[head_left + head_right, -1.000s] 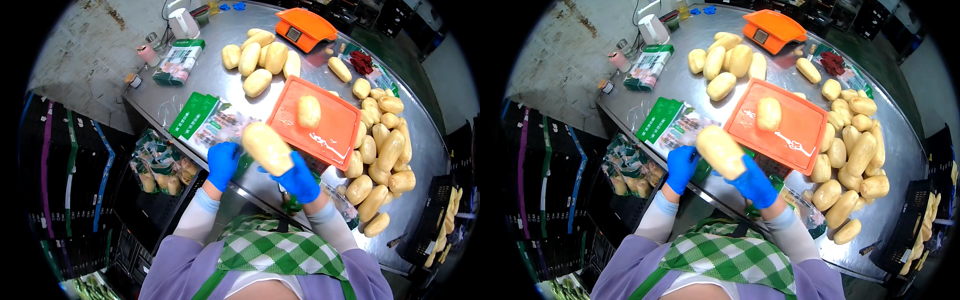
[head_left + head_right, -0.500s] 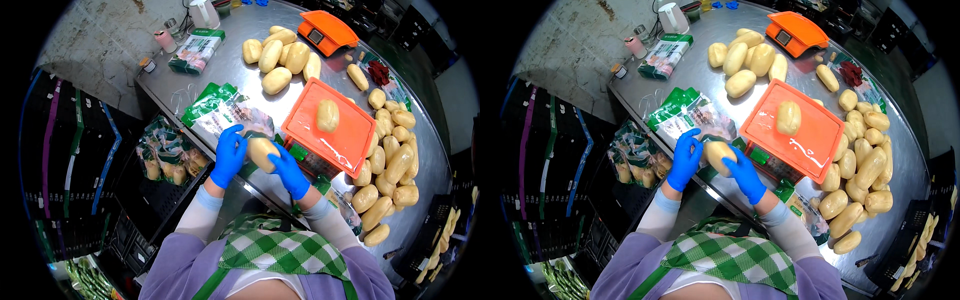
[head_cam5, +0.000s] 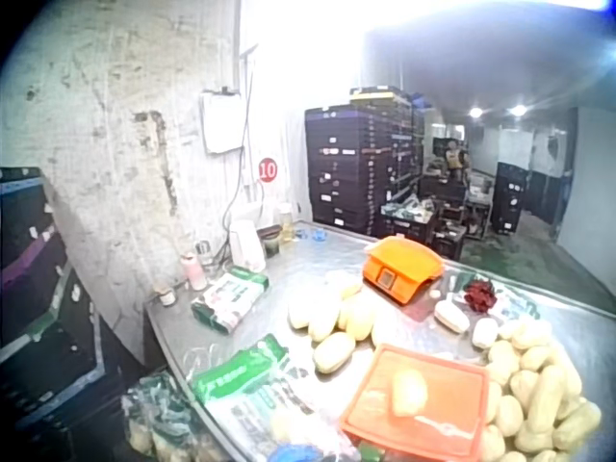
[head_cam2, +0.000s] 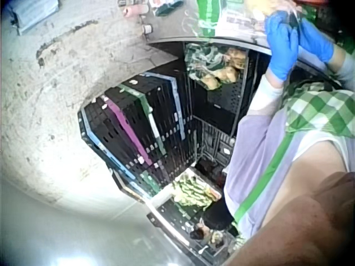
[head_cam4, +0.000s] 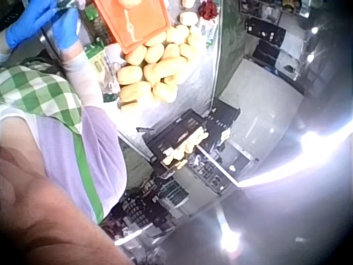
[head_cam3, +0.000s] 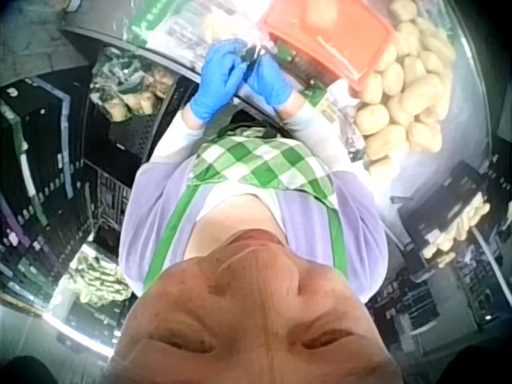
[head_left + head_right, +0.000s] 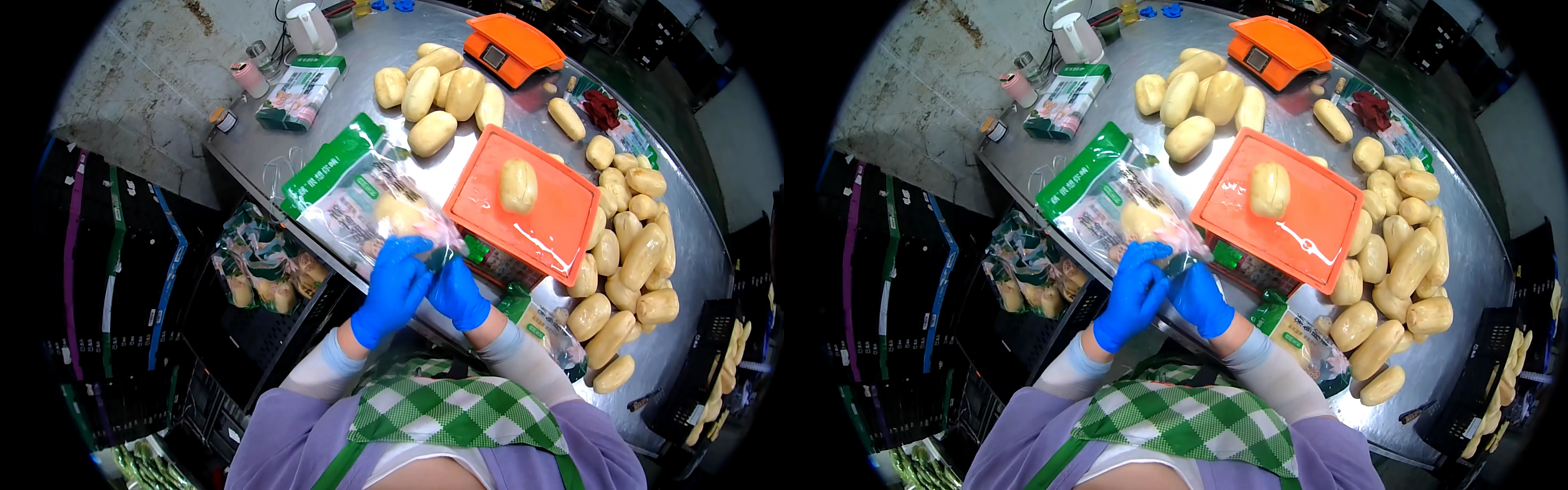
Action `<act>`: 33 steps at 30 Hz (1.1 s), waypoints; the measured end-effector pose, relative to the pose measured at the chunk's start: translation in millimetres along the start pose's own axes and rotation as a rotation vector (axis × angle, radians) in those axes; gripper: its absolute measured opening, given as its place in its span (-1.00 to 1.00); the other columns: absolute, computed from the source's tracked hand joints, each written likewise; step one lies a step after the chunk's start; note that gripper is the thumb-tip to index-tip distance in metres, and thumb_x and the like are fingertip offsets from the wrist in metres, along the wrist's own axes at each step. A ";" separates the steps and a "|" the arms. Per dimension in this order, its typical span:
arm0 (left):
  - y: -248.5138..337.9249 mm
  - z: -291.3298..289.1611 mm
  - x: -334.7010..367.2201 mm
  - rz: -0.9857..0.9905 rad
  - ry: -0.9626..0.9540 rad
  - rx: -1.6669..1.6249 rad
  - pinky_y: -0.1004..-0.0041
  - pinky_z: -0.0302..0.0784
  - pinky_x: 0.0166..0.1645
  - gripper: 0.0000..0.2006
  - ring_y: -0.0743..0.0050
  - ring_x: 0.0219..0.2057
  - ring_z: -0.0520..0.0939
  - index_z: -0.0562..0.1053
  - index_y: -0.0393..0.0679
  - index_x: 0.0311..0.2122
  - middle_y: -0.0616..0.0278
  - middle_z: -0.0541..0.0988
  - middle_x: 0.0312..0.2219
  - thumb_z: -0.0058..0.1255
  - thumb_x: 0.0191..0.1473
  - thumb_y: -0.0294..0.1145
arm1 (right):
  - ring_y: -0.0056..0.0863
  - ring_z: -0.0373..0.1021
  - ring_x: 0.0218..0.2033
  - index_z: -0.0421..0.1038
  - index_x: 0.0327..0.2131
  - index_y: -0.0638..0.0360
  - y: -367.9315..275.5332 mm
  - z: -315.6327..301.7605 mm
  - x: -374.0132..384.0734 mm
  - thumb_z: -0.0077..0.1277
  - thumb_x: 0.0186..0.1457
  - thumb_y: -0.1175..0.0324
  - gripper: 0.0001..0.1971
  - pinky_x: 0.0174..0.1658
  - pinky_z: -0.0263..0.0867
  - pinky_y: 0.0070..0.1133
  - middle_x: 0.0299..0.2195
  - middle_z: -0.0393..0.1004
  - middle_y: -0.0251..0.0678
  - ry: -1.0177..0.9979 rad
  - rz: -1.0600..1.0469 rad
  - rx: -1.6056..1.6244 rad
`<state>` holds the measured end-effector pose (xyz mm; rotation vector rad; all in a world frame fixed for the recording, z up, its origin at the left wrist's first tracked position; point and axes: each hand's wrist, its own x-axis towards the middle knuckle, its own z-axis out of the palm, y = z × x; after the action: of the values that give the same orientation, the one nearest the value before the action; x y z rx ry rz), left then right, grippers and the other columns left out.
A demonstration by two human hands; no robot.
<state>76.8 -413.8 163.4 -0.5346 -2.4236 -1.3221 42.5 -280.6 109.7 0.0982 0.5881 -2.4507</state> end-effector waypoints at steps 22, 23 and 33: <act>-45.0 -7.8 -64.9 -0.998 0.663 -1.029 0.57 0.38 -0.28 -0.83 0.67 -0.41 0.42 0.39 -0.15 -0.25 0.38 0.45 -0.39 -0.03 0.20 -0.27 | -0.48 0.43 -0.23 0.21 0.12 0.24 -4.5 8.5 9.7 -0.07 0.21 0.18 -0.52 -0.20 0.39 -0.60 -0.12 0.43 -0.21 -0.103 -0.110 -0.901; -40.6 -3.5 -64.4 -1.053 0.616 -1.132 0.58 0.38 -0.30 -0.82 0.69 -0.43 0.42 0.40 -0.17 -0.24 0.39 0.45 -0.41 -0.02 0.20 -0.27 | -0.48 0.44 -0.26 0.22 0.11 0.24 -0.1 4.0 9.8 -0.07 0.22 0.20 -0.54 -0.22 0.39 -0.60 -0.17 0.46 -0.22 -0.065 -0.058 -0.685; -56.1 -24.6 -74.7 -0.707 0.090 -0.320 0.50 0.39 -0.38 -0.84 0.56 -0.51 0.48 0.51 -0.27 -0.43 0.22 0.51 -0.56 0.08 0.08 -0.39 | -0.55 0.39 -0.28 0.30 0.00 0.21 25.4 -3.4 0.9 -0.03 0.22 0.34 -0.70 -0.25 0.36 -0.64 -0.25 0.43 -0.31 -0.054 -0.073 -0.969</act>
<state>118.4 -475.2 101.5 0.3591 -2.4227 -1.9674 56.3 -297.8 96.6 -0.3819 1.6805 -1.9669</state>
